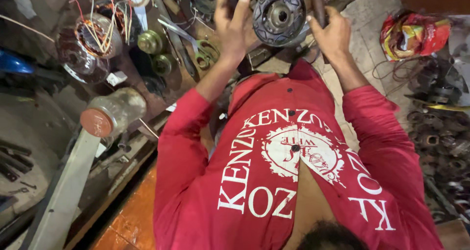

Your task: The person uses a hammer to repeatedly strike a cylindrical motor component held in their left hand. They rotate the component to hit different areas while working at a cluttered bench.

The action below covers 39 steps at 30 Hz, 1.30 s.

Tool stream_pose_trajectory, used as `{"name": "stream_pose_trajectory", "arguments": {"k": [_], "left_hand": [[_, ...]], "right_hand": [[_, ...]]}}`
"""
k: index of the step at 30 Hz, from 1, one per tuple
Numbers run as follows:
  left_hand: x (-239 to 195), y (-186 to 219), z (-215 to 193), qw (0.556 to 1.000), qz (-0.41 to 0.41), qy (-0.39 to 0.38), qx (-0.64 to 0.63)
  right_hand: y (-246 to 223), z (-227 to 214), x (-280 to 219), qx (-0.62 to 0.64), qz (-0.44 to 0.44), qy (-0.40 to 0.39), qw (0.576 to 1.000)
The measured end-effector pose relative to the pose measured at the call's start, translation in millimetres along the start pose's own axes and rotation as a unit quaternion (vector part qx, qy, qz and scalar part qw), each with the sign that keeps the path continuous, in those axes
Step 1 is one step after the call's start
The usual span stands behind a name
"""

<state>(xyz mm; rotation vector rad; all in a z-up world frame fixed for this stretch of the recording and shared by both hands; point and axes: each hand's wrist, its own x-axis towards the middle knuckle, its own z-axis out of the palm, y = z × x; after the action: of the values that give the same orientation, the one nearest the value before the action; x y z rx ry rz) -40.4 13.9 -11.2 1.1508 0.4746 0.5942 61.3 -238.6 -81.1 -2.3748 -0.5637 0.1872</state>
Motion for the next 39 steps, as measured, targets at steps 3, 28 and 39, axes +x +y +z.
{"name": "stream_pose_trajectory", "arguments": {"k": [3,28,39], "left_hand": [[-10.1,-1.8,-17.9,0.979,-0.091,0.049,0.174],[-37.3,-48.2,5.7,0.97,-0.241,0.017,-0.015],[-85.8,-25.4,-82.1,0.969,-0.238,0.067,0.025]], "right_hand": [[-0.5,3.2,10.3,-0.021,-0.021,0.01,1.0],[18.4,44.0,35.4,-0.01,-0.07,-0.056,0.996],[37.5,42.1,34.0,0.09,-0.085,-0.014,0.992]]}}
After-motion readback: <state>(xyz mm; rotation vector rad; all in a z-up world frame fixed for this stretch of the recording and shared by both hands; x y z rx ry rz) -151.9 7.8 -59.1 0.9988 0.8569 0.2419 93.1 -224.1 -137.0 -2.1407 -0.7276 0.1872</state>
